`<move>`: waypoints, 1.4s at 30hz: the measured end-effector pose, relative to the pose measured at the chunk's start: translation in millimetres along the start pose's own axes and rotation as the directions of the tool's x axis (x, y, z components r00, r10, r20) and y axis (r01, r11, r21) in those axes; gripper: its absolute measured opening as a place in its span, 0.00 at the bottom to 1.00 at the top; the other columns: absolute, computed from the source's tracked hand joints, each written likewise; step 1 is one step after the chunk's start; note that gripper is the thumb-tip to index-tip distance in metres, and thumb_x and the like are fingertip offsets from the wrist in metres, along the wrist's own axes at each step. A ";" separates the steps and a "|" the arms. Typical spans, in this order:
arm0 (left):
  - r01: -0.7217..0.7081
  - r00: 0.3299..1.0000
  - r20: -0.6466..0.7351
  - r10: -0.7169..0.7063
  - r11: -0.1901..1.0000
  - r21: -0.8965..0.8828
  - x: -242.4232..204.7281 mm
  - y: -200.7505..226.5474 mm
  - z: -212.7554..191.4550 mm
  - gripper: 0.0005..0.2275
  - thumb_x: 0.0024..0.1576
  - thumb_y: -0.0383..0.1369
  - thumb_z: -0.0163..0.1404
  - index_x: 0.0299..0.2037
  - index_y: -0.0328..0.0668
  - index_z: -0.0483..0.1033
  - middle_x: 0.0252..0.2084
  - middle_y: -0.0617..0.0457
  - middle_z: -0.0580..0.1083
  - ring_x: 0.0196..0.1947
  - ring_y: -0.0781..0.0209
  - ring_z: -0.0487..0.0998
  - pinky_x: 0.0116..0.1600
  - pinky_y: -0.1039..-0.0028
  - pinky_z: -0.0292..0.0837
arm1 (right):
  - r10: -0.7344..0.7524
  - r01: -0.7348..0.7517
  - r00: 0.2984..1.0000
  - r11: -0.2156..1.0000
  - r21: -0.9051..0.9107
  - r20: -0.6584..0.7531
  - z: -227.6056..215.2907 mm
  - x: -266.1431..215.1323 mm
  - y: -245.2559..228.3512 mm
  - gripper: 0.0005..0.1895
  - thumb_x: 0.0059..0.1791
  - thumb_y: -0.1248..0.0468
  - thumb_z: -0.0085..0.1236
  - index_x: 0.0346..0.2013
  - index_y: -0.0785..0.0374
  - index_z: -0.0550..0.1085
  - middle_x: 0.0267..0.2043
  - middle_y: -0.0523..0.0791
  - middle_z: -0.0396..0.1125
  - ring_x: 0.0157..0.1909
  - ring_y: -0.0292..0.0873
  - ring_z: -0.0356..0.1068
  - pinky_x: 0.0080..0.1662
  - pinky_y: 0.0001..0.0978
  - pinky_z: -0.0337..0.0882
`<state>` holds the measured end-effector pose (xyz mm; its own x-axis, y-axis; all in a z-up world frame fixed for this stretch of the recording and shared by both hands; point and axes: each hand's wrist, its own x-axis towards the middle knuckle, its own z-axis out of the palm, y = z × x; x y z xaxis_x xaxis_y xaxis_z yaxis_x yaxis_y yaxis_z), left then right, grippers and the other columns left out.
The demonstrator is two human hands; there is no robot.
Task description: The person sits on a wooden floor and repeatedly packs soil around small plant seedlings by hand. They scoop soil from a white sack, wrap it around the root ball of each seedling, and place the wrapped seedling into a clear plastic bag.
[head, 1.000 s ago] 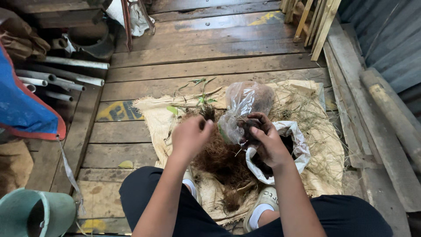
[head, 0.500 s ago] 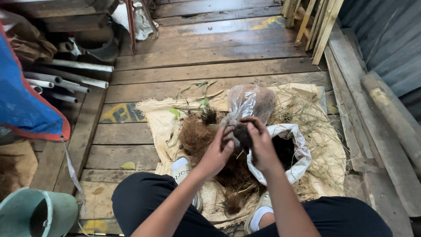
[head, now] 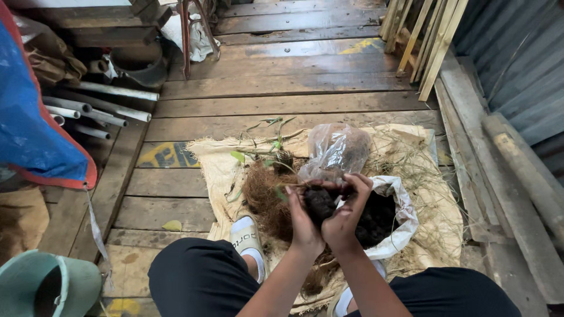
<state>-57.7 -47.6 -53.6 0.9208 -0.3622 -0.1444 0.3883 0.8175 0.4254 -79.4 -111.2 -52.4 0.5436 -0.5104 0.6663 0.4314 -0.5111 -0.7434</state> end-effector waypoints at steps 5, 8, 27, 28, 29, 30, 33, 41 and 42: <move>0.069 0.991 -0.112 -0.075 0.996 -0.050 9.0 4.1 4.8 0.26 0.69 0.56 0.29 0.40 0.41 0.69 0.33 0.48 0.74 0.37 0.56 0.77 0.48 0.65 0.77 | 0.027 -0.028 0.999 1.000 0.012 0.044 -2.7 -0.4 -3.9 0.18 0.57 0.61 0.43 0.60 0.65 0.63 0.59 0.50 0.55 0.56 0.44 0.61 0.58 0.34 0.65; 0.169 0.967 -0.201 -0.160 0.985 0.026 11.2 9.4 3.9 0.27 0.67 0.58 0.26 0.36 0.45 0.67 0.30 0.50 0.72 0.31 0.57 0.75 0.37 0.64 0.75 | -0.013 0.015 0.998 0.999 -0.035 0.066 -2.2 -0.2 -2.4 0.19 0.53 0.65 0.49 0.59 0.66 0.64 0.59 0.52 0.55 0.58 0.47 0.61 0.59 0.36 0.65; -0.054 0.990 -0.121 0.078 0.981 0.185 18.2 -34.2 -36.4 0.21 0.70 0.49 0.32 0.32 0.42 0.63 0.29 0.52 0.67 0.33 0.59 0.72 0.44 0.68 0.72 | 0.002 -0.002 1.000 0.982 -0.189 -0.001 -5.2 2.3 7.3 0.15 0.57 0.64 0.40 0.57 0.67 0.65 0.61 0.54 0.56 0.65 0.51 0.59 0.68 0.46 0.59; -0.058 0.987 -0.131 0.090 0.972 0.227 18.7 -35.3 -38.7 0.22 0.70 0.49 0.32 0.32 0.41 0.64 0.29 0.52 0.68 0.32 0.60 0.72 0.43 0.69 0.72 | 0.013 -0.011 1.000 0.973 -0.229 0.005 -5.0 1.4 7.9 0.16 0.57 0.65 0.41 0.57 0.67 0.65 0.61 0.54 0.57 0.65 0.52 0.59 0.67 0.46 0.59; -0.062 0.985 -0.141 0.102 0.961 0.268 19.3 -35.6 -40.5 0.23 0.70 0.50 0.32 0.32 0.40 0.65 0.29 0.52 0.68 0.32 0.60 0.72 0.43 0.69 0.71 | 0.024 -0.020 1.000 0.963 -0.269 0.011 -4.3 0.2 8.7 0.16 0.56 0.65 0.42 0.57 0.68 0.66 0.61 0.54 0.57 0.65 0.53 0.58 0.67 0.47 0.58; -0.064 0.982 -0.148 0.115 0.949 0.309 20.5 -36.2 -41.3 0.23 0.70 0.50 0.32 0.32 0.39 0.66 0.29 0.52 0.68 0.32 0.61 0.71 0.43 0.70 0.71 | 0.034 -0.028 0.999 0.951 -0.309 0.016 -3.5 -0.2 10.7 0.17 0.56 0.65 0.43 0.58 0.68 0.66 0.61 0.54 0.58 0.64 0.53 0.58 0.66 0.47 0.57; 0.018 0.975 -0.222 0.025 0.982 0.190 21.3 -35.0 -42.4 0.19 0.69 0.48 0.34 0.35 0.42 0.66 0.30 0.54 0.69 0.32 0.63 0.72 0.41 0.69 0.72 | 0.183 -0.179 0.983 0.965 -0.192 0.002 1.9 -1.0 21.3 0.17 0.55 0.65 0.42 0.58 0.67 0.65 0.61 0.54 0.57 0.61 0.50 0.60 0.62 0.42 0.61; 0.139 0.936 -0.347 -0.063 0.970 0.200 26.7 -27.3 -50.6 0.13 0.58 0.39 0.49 0.48 0.43 0.67 0.42 0.51 0.77 0.43 0.59 0.81 0.48 0.68 0.79 | 0.439 -0.433 0.898 0.893 0.123 -0.027 -3.0 5.2 57.6 0.17 0.62 0.59 0.30 0.58 0.64 0.65 0.58 0.49 0.64 0.62 0.45 0.63 0.65 0.38 0.61; 0.129 0.934 -0.353 -0.059 0.975 0.179 29.1 -28.0 -53.3 0.15 0.56 0.36 0.51 0.51 0.43 0.67 0.44 0.52 0.78 0.44 0.59 0.82 0.48 0.68 0.79 | 0.417 -0.408 0.908 0.903 0.137 -0.043 -4.6 6.4 61.5 0.18 0.62 0.58 0.30 0.58 0.64 0.65 0.58 0.49 0.64 0.63 0.45 0.63 0.65 0.38 0.60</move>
<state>-39.8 -57.2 -117.4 0.8497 -0.2282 -0.4754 0.4912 0.6702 0.5564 -52.7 -149.0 -93.5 0.6425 -0.7062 0.2973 0.2665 -0.1579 -0.9508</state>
